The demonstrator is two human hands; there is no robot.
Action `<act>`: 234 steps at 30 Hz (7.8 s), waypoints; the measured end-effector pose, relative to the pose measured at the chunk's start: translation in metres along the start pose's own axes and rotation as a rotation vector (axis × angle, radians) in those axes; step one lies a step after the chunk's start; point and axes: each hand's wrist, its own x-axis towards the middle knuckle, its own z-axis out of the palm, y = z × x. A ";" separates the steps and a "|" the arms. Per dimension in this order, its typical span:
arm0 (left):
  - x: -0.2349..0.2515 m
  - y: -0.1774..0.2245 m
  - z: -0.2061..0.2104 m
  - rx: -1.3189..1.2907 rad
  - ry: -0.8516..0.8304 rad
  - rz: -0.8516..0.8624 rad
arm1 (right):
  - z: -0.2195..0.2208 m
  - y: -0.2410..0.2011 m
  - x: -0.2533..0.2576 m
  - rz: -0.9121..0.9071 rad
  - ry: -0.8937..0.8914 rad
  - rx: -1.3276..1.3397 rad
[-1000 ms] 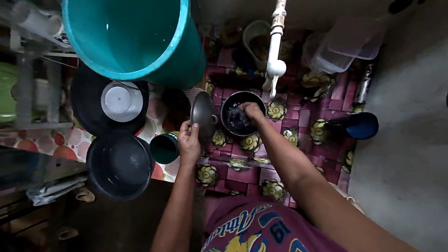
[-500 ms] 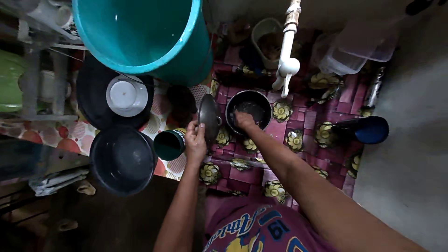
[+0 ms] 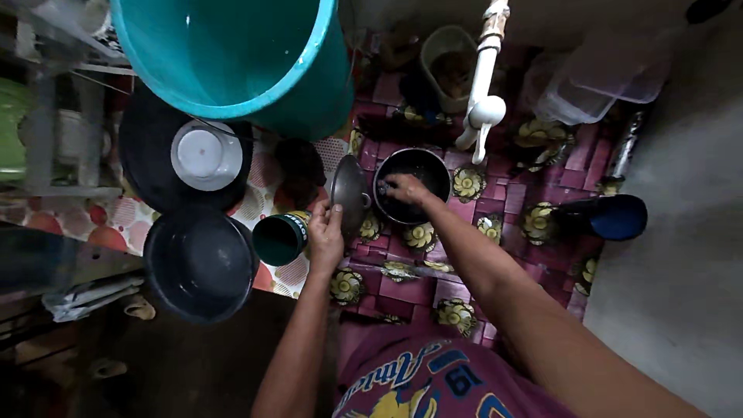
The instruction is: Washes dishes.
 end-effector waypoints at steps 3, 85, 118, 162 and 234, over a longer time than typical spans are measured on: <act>-0.001 0.001 0.003 -0.004 -0.001 -0.004 | -0.009 -0.004 0.004 0.284 0.310 0.242; -0.028 -0.007 -0.010 -0.082 0.090 -0.010 | 0.027 0.008 -0.019 0.182 0.193 -0.371; -0.030 0.001 -0.004 -0.137 0.049 0.061 | -0.054 -0.043 -0.006 0.167 0.617 -0.293; -0.003 0.024 -0.007 0.017 -0.022 0.049 | 0.032 -0.165 -0.073 -0.420 0.669 0.380; -0.091 0.006 -0.018 -0.055 0.035 0.270 | 0.032 0.005 -0.040 0.266 0.116 -0.269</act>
